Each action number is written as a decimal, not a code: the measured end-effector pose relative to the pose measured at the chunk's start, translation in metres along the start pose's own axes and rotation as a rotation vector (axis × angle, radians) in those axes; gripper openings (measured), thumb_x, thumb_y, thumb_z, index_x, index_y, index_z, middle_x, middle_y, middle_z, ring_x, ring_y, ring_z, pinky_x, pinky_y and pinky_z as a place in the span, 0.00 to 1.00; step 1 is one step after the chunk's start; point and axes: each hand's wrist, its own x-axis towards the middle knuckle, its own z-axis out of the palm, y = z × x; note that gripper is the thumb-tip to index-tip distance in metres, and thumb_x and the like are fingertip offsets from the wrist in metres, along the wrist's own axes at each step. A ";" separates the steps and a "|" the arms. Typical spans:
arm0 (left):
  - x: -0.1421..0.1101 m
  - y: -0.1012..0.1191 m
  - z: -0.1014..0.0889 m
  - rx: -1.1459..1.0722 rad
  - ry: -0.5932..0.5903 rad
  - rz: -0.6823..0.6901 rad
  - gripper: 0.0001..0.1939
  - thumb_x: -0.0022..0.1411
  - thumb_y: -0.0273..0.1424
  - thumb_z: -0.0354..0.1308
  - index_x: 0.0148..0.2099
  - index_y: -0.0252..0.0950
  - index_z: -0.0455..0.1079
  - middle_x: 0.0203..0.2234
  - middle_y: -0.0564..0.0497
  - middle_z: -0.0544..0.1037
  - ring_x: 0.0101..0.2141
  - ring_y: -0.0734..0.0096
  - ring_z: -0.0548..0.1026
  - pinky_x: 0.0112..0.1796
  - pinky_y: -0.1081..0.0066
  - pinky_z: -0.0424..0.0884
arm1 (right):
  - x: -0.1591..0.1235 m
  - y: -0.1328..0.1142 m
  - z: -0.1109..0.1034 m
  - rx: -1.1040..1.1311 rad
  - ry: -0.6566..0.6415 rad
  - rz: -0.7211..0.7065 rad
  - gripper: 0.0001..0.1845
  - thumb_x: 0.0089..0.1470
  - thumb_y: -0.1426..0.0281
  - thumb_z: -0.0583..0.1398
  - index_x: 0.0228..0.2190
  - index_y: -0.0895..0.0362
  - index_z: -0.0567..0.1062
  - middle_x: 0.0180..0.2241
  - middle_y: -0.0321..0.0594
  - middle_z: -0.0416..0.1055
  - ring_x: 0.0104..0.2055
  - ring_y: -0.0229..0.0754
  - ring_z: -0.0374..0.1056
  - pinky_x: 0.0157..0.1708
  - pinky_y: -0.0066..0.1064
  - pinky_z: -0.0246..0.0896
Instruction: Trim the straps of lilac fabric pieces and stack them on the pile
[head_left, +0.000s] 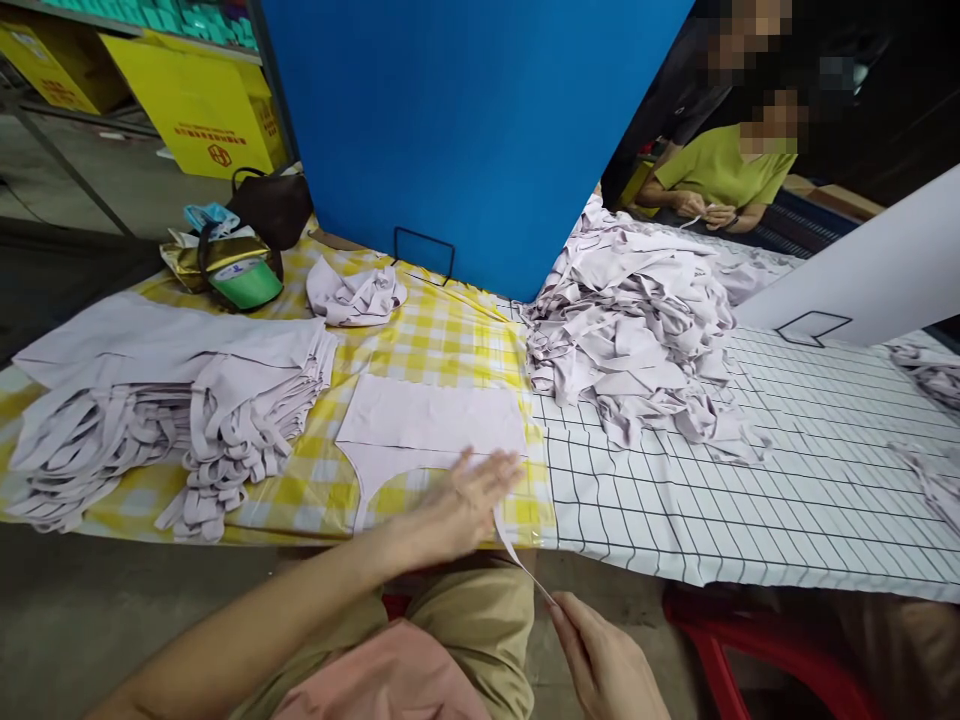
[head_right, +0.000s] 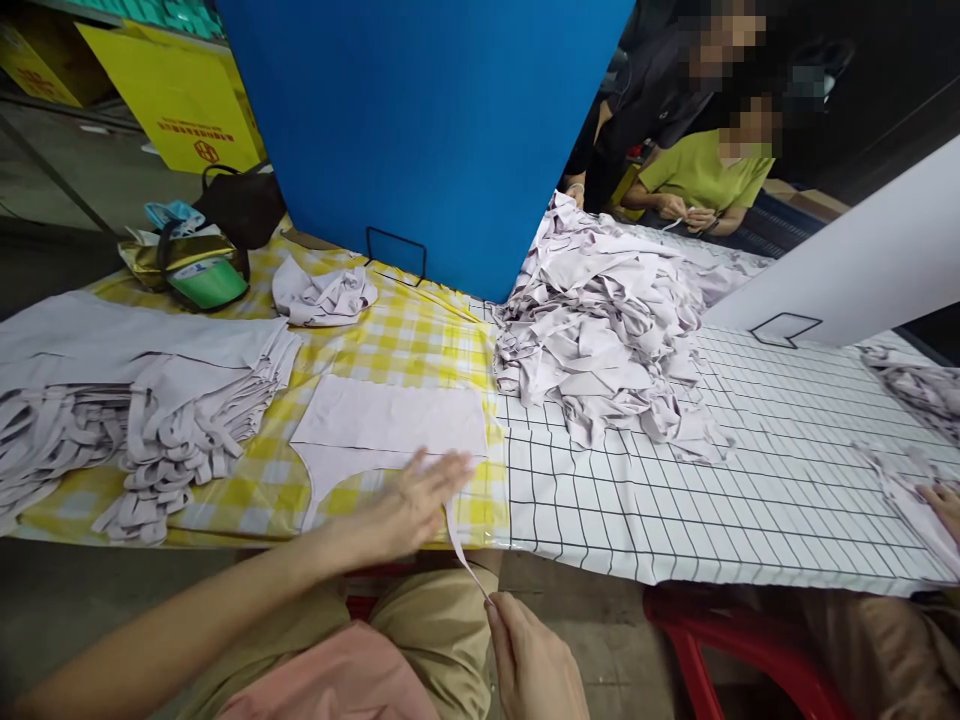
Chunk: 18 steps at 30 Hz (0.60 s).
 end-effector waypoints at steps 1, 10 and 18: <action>0.000 0.014 0.001 -0.107 -0.047 0.082 0.33 0.60 0.24 0.46 0.66 0.36 0.41 0.63 0.46 0.50 0.62 0.65 0.47 0.61 0.55 0.37 | 0.006 -0.005 -0.005 -0.018 -0.027 -0.018 0.21 0.59 0.58 0.43 0.26 0.51 0.70 0.27 0.42 0.75 0.28 0.44 0.72 0.26 0.29 0.60; 0.011 0.050 0.009 -0.652 -0.109 -0.209 0.13 0.61 0.26 0.46 0.37 0.35 0.73 0.26 0.51 0.77 0.29 0.71 0.73 0.33 0.75 0.66 | 0.065 -0.019 -0.067 -0.039 -0.230 -0.051 0.14 0.55 0.63 0.48 0.25 0.53 0.68 0.20 0.34 0.68 0.23 0.38 0.62 0.23 0.27 0.50; 0.014 0.041 0.004 -0.891 -0.072 -0.318 0.12 0.58 0.34 0.53 0.42 0.34 0.70 0.28 0.52 0.76 0.27 0.74 0.69 0.29 0.77 0.61 | 0.089 -0.026 -0.083 0.042 -0.298 -0.116 0.11 0.57 0.67 0.47 0.25 0.54 0.64 0.20 0.31 0.59 0.23 0.35 0.52 0.23 0.26 0.46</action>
